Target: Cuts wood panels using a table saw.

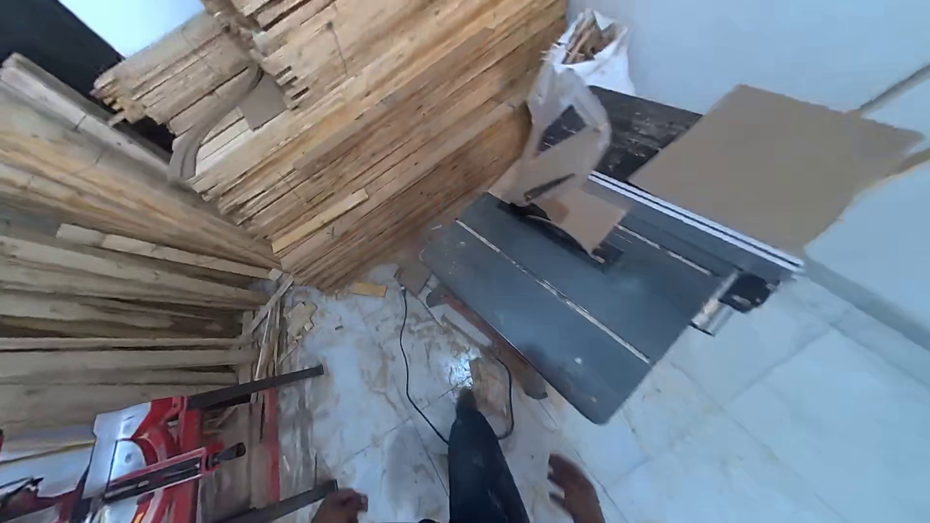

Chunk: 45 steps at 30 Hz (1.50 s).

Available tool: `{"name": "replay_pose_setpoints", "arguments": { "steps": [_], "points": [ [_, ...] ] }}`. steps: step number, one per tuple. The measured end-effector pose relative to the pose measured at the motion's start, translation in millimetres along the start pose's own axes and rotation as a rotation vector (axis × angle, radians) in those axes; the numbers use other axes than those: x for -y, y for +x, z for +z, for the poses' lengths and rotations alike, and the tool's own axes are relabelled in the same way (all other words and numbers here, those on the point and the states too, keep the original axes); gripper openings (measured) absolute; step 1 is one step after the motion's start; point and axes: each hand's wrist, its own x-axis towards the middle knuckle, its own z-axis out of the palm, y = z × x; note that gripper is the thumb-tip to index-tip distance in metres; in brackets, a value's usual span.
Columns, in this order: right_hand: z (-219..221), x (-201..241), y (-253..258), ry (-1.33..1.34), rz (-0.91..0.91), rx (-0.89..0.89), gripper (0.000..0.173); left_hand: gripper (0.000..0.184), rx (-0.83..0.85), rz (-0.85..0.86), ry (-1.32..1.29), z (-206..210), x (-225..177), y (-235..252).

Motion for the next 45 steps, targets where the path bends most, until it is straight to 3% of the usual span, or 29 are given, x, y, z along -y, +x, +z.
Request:
{"name": "replay_pose_setpoints", "arguments": {
  "steps": [3, 6, 9, 13, 16, 18, 21, 24, 28, 31, 35, 38, 39, 42, 45],
  "points": [
    [63, 19, -38, -0.059, 0.048, 0.110, 0.037, 0.040, 0.065, 0.018, 0.051, -47, -67, 77],
    [155, 78, -5, -0.257, -0.144, 0.187, 0.030, 0.041, 0.119, 0.028, 0.153, -89, -141, 154],
    [293, 173, 67, -0.431, -0.345, 0.270, 0.030, 0.041, 0.097, 0.047, 0.180, -126, -208, 226],
    [484, 272, 184, -0.295, -0.212, 0.437, 0.034, 0.037, 0.095, 0.044, 0.155, -174, -275, 322],
    [590, 319, 303, -0.190, -0.089, 0.268, 0.033, 0.042, 0.051, 0.087, 0.230, -212, -337, 428],
    [633, 322, 396, -0.253, -0.084, 0.126, 0.033, 0.048, 0.077, 0.115, 0.255, -233, -374, 505],
    [655, 311, 553, -0.488, -0.114, -0.057, 0.038, 0.046, 0.151, 0.111, 0.356, -244, -415, 638],
    [640, 322, 692, -0.590, -0.048, -0.237, 0.058, 0.041, 0.093, 0.128, 0.392, -236, -431, 783],
    [568, 330, 854, -0.638, -0.008, -0.541, 0.102, 0.060, -0.043, 0.202, 0.432, -206, -438, 963],
    [510, 334, 929, -0.724, 0.023, -0.678, 0.126, 0.070, -0.146, 0.273, 0.498, -181, -434, 1051],
    [484, 327, 1001, -0.853, 0.080, -0.782, 0.141, 0.094, -0.216, 0.246, 0.599, -157, -430, 1098],
    [499, 328, 1004, -0.922, 0.116, -0.828, 0.141, 0.081, -0.152, 0.202, 0.715, -151, -427, 1107],
    [501, 332, 1001, -0.905, 0.110, -0.786, 0.134, 0.072, -0.101, 0.206, 0.730, -154, -427, 1108],
    [508, 344, 990, -0.921, 0.022, -0.542, 0.090, 0.053, 0.085, 0.271, 0.623, -171, -416, 1102],
    [519, 354, 976, -0.783, 0.000, -0.496, 0.079, 0.044, 0.239, 0.294, 0.357, -199, -398, 1074]
  ]
}}
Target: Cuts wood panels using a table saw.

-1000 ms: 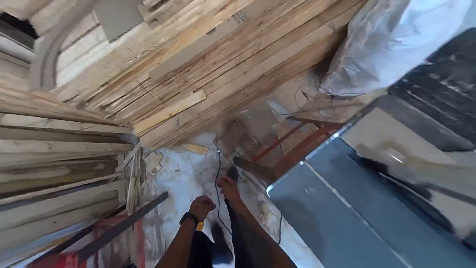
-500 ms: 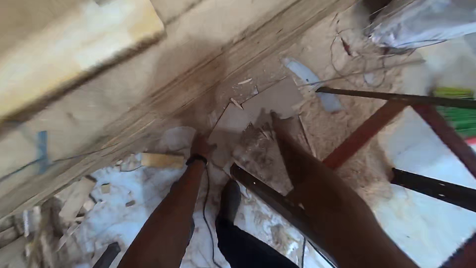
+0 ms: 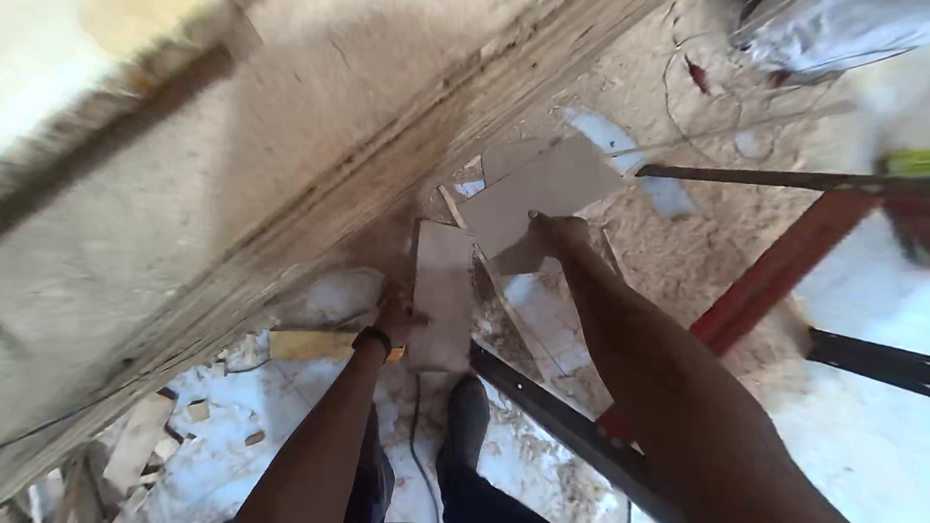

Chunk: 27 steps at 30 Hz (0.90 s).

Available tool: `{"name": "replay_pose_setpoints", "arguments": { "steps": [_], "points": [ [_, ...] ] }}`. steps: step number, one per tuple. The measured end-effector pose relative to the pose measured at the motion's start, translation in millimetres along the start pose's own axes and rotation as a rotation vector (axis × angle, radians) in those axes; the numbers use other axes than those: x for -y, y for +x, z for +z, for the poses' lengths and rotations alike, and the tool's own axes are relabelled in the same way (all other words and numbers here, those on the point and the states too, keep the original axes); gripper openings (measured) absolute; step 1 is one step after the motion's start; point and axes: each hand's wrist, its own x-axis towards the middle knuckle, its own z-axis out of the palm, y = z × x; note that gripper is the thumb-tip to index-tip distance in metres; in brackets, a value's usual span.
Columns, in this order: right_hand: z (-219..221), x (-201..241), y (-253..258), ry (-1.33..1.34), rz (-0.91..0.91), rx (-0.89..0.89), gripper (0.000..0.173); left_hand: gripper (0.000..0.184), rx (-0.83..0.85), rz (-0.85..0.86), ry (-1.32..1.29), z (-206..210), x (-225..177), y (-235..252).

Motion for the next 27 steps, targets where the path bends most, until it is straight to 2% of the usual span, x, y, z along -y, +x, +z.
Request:
{"name": "replay_pose_setpoints", "arguments": {
  "steps": [2, 4, 6, 8, 9, 11, 13, 15, 17, 19, 21, 23, 26, 27],
  "points": [
    [-23, 6, -43, -0.009, -0.005, 0.002, 0.066, 0.040, 0.006, 0.009, -0.043, -10, 2, -51],
    [-55, 15, -104, 0.037, -0.016, -0.071, 0.052, 0.037, -0.029, -0.004, -0.093, -20, -6, -115],
    [-82, 19, -193, 0.189, -0.085, -0.201, 0.046, 0.040, -0.066, -0.067, -0.116, -36, -21, -194],
    [-118, 17, -293, 0.350, -0.187, -0.312, 0.049, 0.045, -0.119, -0.079, -0.142, -54, -54, -280],
    [-144, 21, -348, 0.402, -0.214, -0.298, 0.046, 0.048, -0.143, -0.062, -0.157, -67, -73, -325],
    [-217, 33, -464, 0.437, -0.263, -0.157, 0.041, 0.051, -0.208, 0.011, -0.191, -102, -112, -416],
    [-295, 24, -577, 0.430, -0.332, -0.050, 0.037, 0.051, -0.219, 0.066, -0.188, -137, -150, -512],
    [-371, 13, -674, 0.439, -0.378, 0.026, 0.037, 0.051, -0.168, 0.114, -0.107, -171, -196, -604],
    [-430, -18, -754, 0.449, -0.376, 0.111, 0.044, 0.042, -0.027, 0.201, -0.071, -177, -244, -696],
    [-470, -45, -804, 0.482, -0.407, 0.111, 0.052, 0.040, 0.093, 0.297, -0.030, -164, -289, -770],
    [-496, -79, -846, 0.527, -0.475, 0.016, 0.056, 0.052, 0.154, 0.404, 0.036, -135, -308, -817],
    [-514, -117, -882, 0.600, -0.475, -0.036, 0.069, 0.068, 0.189, 0.495, 0.111, -93, -328, -852],
    [-527, -175, -936, 0.969, -0.282, 0.030, 0.100, 0.080, 0.345, 0.544, 0.044, -8, -370, -899],
    [-528, -195, -951, 1.151, -0.198, 0.020, 0.098, 0.082, 0.416, 0.514, -0.014, 24, -383, -912]
  ]
}}
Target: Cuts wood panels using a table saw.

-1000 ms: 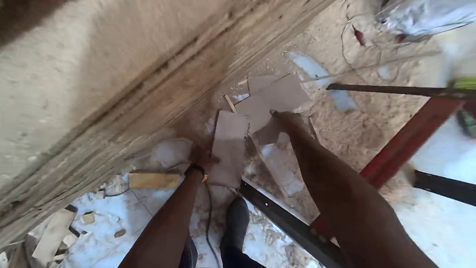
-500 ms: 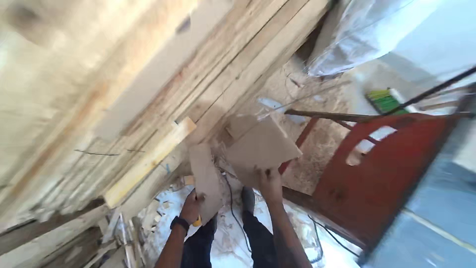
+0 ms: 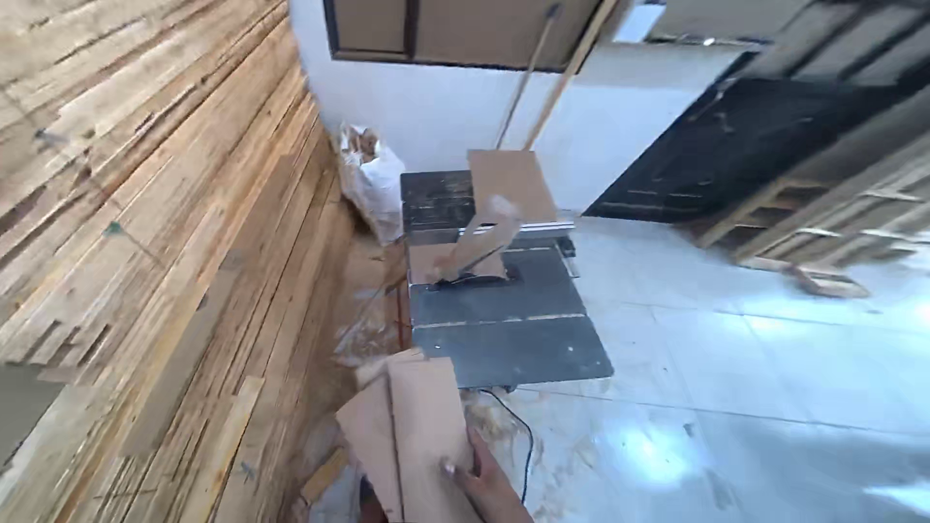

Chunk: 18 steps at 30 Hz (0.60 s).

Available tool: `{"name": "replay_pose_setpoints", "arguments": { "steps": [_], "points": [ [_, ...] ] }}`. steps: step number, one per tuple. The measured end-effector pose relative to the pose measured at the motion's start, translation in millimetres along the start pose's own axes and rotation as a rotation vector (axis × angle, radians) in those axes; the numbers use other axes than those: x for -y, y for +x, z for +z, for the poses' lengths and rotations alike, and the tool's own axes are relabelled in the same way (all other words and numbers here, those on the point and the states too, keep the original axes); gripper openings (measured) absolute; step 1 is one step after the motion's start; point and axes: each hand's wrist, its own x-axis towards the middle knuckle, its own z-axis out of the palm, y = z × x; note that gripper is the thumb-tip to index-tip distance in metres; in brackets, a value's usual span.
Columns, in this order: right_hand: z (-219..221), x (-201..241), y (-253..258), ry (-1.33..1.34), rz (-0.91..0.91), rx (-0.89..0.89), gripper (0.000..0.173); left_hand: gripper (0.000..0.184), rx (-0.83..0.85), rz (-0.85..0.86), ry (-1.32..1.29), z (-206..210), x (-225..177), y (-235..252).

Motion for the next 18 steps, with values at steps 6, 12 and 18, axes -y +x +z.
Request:
{"name": "replay_pose_setpoints", "arguments": {
  "steps": [6, 12, 18],
  "points": [
    [-184, -52, -102, 0.424, -0.006, -0.392, 0.054, 0.058, 0.322, 0.032, 0.024, 204, -10, 60],
    [-419, -87, -173, 0.324, -0.150, -0.576, 0.061, 0.076, 0.608, -0.096, 0.284, 456, -19, 133],
    [-564, -32, -157, -0.073, -0.118, -0.322, 0.086, 0.072, 0.448, -0.129, 0.095, 563, -84, 161]
  ]
}}
